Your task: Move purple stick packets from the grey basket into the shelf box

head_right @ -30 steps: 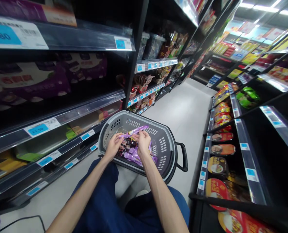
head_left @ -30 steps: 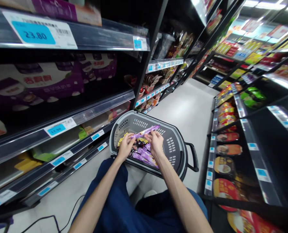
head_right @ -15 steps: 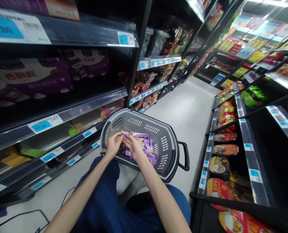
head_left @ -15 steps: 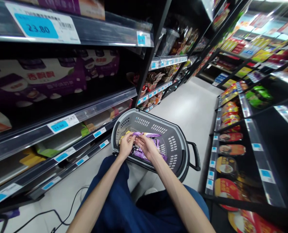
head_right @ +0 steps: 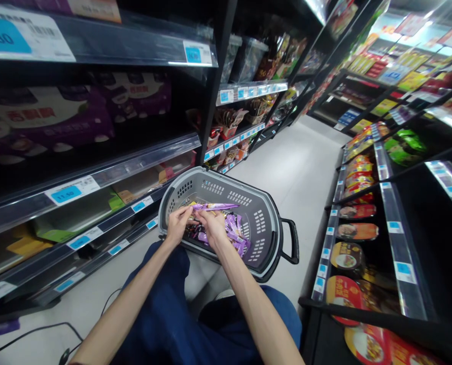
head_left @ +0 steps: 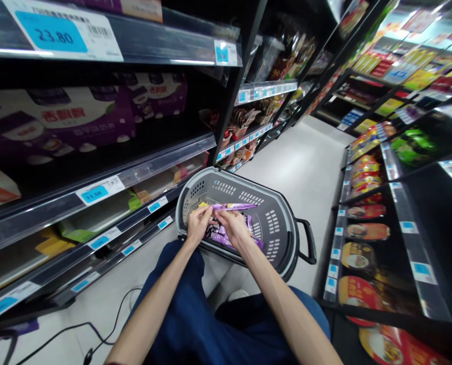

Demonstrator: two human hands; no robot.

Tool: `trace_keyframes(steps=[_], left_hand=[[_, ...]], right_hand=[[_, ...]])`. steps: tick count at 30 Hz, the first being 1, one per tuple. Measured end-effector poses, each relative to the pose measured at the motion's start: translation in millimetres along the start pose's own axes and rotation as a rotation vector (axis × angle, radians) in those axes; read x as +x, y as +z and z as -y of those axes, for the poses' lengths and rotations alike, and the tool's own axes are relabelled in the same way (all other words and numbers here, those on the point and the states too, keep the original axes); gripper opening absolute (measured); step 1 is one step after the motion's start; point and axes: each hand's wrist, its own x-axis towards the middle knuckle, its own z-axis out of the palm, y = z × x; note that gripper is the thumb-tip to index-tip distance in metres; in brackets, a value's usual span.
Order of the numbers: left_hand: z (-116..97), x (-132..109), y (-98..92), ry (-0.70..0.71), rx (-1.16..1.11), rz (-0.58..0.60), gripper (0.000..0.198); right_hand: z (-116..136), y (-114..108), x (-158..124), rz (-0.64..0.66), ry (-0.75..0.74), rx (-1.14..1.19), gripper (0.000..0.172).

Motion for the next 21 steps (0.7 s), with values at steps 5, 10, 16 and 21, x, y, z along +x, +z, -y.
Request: trace_keyframes(steps=[5,10,16,21], left_hand=[[-2.0,-0.3,0.0,-0.054,-0.015,-0.020,0.036],[2.0,0.6,-1.4,-0.051,-0.027,-0.019,0.035],[4.6,-0.1,-1.5,-0.019,-0.021,0.019,0.033],[1.9,-1.2,-0.3,-0.005,-0.001,0.043,0.032]], right_hand=[[-1.1,-0.7,-2.1,0.006,-0.033,-0.040,0.040],[-2.8,-2.9,-0.7,0.007,-0.038,-0.074,0.042],[-2.2,-6.0,-0.7,0.002,-0.056,-0.096,0.041],[-2.6,-7.6,0.4,-0.006,-0.061,-0.094,0.043]])
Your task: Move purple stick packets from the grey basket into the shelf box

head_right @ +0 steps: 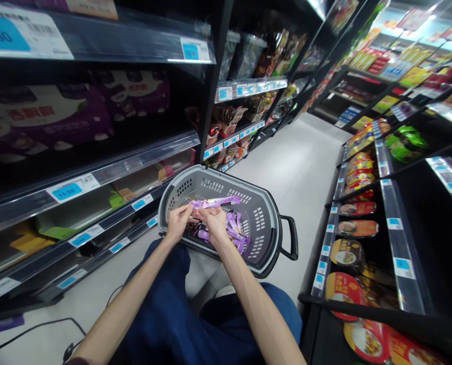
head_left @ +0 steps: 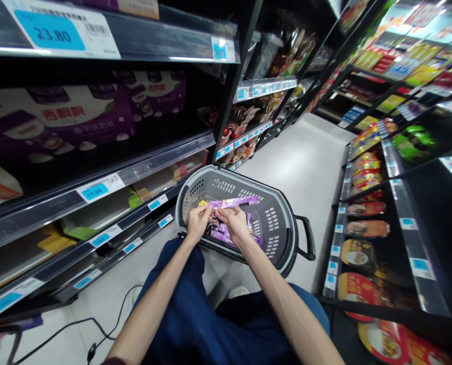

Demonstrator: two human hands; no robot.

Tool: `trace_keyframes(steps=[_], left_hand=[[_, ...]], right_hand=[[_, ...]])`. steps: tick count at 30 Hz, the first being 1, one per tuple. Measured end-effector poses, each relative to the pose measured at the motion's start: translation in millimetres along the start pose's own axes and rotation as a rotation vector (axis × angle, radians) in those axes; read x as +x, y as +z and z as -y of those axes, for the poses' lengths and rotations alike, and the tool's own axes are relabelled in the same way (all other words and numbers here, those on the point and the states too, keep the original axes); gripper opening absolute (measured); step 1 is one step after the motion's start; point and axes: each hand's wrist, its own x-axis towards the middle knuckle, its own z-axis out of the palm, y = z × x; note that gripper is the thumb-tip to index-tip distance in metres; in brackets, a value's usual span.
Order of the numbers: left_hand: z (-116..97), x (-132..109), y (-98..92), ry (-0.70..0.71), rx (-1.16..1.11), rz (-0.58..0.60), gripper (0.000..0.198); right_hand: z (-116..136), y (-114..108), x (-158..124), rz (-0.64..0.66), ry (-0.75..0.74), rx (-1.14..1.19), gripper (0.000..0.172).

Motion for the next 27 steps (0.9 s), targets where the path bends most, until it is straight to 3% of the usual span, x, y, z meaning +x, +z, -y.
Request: trace_keyframes(steps=[13,18,27], left_hand=[[5.2,0.3,-1.5,0.045,0.061,-0.023,0.034],[9.1,1.9,-3.1,0.054,0.081,-0.030,0.035],[-1.3,1.5,-0.2,0.029,0.029,-0.051,0.035]], right_hand=[[2.5,3.3,-1.5,0.037,-0.017,-0.043,0.040],[1.2,2.8,0.8,0.053,-0.095,-0.062,0.044],[-6.8,3.8,3.7,0.078,-0.135,-0.118,0.046]])
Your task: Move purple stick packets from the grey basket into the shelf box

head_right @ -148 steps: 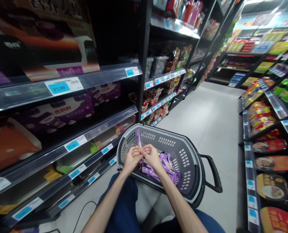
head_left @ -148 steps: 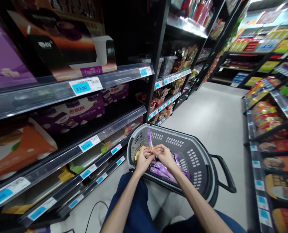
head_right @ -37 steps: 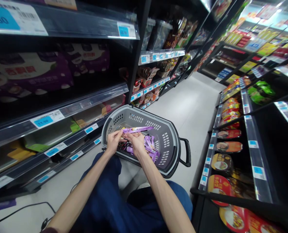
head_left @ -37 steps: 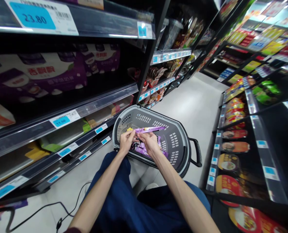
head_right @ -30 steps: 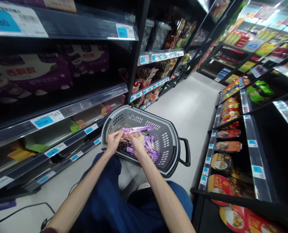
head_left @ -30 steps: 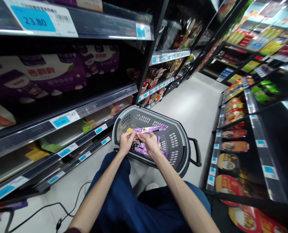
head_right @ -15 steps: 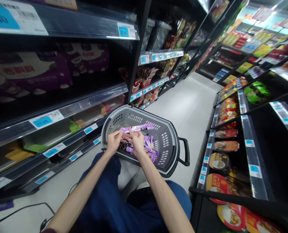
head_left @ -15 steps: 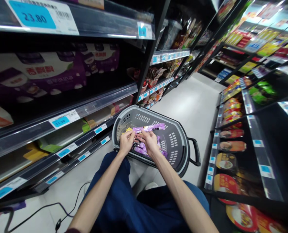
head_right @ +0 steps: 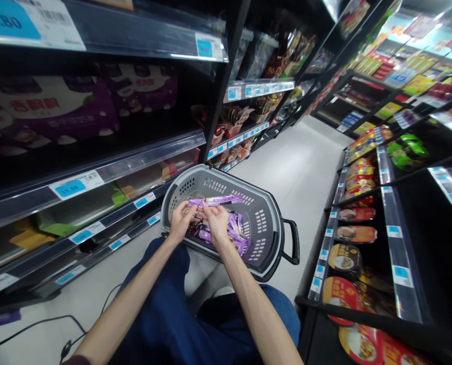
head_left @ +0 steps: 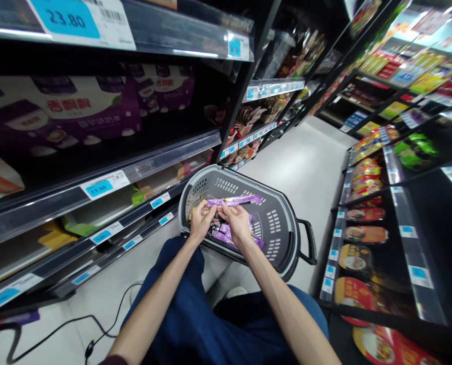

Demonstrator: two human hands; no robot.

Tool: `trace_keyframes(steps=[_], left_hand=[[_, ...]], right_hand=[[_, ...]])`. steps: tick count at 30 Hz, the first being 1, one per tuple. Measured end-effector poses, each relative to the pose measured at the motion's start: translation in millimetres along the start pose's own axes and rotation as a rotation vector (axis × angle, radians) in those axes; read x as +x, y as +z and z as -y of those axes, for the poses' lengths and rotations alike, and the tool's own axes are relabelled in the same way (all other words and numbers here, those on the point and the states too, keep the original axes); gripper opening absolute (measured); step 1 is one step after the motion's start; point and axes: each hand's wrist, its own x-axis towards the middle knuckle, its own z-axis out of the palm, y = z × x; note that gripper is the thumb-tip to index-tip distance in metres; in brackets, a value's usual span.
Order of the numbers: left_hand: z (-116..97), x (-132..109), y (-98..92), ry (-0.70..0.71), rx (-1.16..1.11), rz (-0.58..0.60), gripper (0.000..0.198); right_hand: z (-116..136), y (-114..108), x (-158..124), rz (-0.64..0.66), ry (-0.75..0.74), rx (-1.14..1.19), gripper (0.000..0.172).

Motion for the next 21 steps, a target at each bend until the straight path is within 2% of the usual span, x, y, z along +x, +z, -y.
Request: trace_keyframes(steps=[5,21], left_hand=[[-0.3,0.5,-0.7,0.031,0.040,-0.073,0.034],[8.6,4.9,-4.2,-0.007,0.030,-0.099,0.032]], right_hand=[[-4.8,1.6,-1.4,0.051,-0.004,-0.040,0.046],[-5.7,4.7,1.2,0.064,0.052,-0.019,0.047]])
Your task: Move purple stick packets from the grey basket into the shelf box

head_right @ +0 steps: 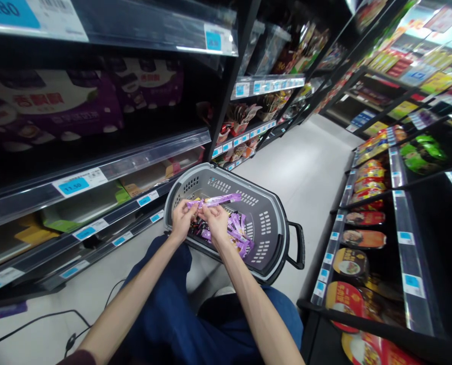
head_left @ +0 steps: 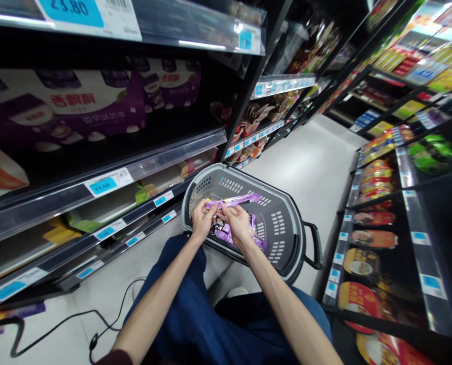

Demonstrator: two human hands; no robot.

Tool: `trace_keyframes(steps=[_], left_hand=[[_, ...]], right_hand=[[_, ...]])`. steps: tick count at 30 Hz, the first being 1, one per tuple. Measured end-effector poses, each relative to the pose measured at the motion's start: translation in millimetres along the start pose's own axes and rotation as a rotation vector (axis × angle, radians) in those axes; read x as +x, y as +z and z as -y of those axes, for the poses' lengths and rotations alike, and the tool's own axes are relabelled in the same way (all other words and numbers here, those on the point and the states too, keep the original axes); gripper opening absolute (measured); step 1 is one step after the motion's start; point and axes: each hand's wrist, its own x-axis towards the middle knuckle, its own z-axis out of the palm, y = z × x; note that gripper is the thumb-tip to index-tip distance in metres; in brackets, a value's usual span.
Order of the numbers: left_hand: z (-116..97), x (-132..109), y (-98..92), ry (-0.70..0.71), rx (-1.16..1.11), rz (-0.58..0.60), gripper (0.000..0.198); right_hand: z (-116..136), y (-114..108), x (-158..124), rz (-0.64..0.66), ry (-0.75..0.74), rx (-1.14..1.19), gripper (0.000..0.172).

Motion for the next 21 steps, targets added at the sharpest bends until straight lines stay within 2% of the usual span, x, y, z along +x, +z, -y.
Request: trace_keyframes(steps=[21], left_hand=[[1.7,1.5,-0.2,0.019,0.020,-0.004,0.032]], right_hand=[[0.3,0.2,1.4,0.014,0.007,-0.013,0.046]])
